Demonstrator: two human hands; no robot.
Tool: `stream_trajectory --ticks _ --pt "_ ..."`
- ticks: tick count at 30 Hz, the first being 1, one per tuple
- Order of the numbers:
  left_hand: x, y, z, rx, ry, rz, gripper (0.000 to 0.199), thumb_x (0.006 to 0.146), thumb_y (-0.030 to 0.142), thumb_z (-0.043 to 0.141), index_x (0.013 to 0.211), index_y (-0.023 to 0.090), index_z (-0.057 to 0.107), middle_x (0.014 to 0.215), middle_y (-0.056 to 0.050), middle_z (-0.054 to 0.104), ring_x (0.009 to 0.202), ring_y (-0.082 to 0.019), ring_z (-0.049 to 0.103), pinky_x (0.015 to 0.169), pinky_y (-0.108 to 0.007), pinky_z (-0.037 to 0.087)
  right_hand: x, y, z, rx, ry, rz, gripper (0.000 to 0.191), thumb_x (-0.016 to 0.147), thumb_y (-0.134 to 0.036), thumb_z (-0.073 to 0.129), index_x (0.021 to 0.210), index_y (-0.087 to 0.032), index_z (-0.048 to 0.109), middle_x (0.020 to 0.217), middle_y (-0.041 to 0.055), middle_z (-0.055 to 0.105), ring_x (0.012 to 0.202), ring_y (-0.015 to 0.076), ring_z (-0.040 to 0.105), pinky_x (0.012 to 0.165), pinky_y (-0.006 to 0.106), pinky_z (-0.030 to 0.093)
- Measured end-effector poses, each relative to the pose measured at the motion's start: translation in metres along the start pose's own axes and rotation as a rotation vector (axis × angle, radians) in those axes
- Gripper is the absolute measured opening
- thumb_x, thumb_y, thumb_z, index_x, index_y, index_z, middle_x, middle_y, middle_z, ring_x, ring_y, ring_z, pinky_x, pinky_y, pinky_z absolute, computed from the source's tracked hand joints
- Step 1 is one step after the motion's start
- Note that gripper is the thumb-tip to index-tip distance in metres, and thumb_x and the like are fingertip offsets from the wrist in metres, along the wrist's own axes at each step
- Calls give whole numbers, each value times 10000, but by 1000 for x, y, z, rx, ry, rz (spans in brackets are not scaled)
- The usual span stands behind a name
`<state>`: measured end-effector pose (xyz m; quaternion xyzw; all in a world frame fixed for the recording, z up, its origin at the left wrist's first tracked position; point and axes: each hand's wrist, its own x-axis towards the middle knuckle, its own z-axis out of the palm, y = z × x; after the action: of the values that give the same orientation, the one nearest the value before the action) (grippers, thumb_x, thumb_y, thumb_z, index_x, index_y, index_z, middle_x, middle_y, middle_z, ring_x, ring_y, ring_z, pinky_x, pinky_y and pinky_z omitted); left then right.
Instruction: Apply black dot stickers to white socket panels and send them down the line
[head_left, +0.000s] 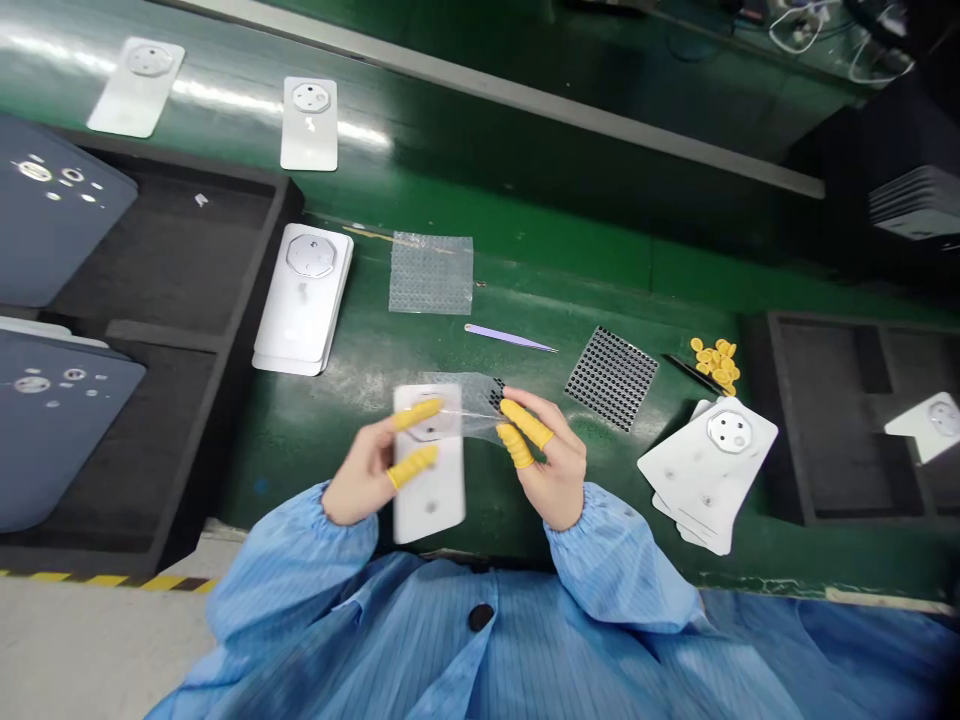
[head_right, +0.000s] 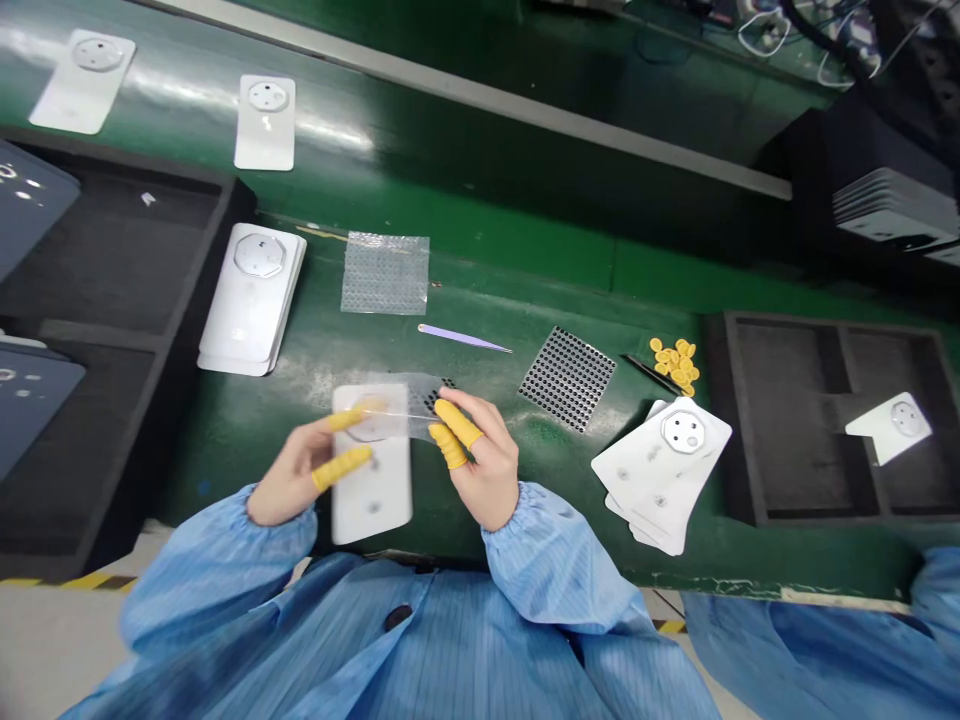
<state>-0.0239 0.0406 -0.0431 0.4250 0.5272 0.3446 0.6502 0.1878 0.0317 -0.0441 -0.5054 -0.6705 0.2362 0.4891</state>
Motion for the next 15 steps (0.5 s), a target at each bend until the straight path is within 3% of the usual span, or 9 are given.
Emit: stream_trajectory --ticks 2,3,7,10,12,15 --pt "-1 3 15 -187 -183 -39 603 618 425 816 1130 134 686 1120 -151 712 1009 -326 676 872 -426 553 1 -4 1 1 -85 -30 362 849 -116 616 1190 -238 616 1138 96 660 1045 207 620 884 402 538" --pt "-1 3 23 -233 -181 -52 559 616 427 818 1087 145 711 1083 -139 728 965 -308 692 833 -396 568 1 -4 2 3 -130 -35 361 851 -136 621 1197 -235 609 1135 100 654 1043 211 615 876 406 542" --pt "7 -3 42 -226 26 -117 307 690 391 780 895 163 768 941 -85 766 885 -237 703 779 -301 562 -7 1 -5 7 -169 -29 310 873 -161 593 1172 -240 612 1087 89 657 989 198 636 829 384 570" --pt "7 -4 50 -224 36 -137 351 707 415 761 953 165 756 982 -69 757 946 -243 677 861 -323 528 -9 2 -6 -156 -203 -96 260 897 -160 541 1128 -240 628 1038 75 677 959 198 657 801 373 592" --pt "-3 3 54 -210 73 -106 380 721 449 740 939 137 751 943 -80 754 917 -258 673 858 -354 526 0 0 8 -354 -244 -121 236 904 -215 541 1114 -269 632 1038 68 676 962 214 663 776 382 604" --pt "-14 19 55 -166 159 30 374 787 434 687 951 99 715 911 -89 720 849 -249 669 782 -380 548 32 -10 61 -337 -239 -231 246 870 -321 617 1116 -311 609 1090 60 650 1003 237 640 738 392 590"
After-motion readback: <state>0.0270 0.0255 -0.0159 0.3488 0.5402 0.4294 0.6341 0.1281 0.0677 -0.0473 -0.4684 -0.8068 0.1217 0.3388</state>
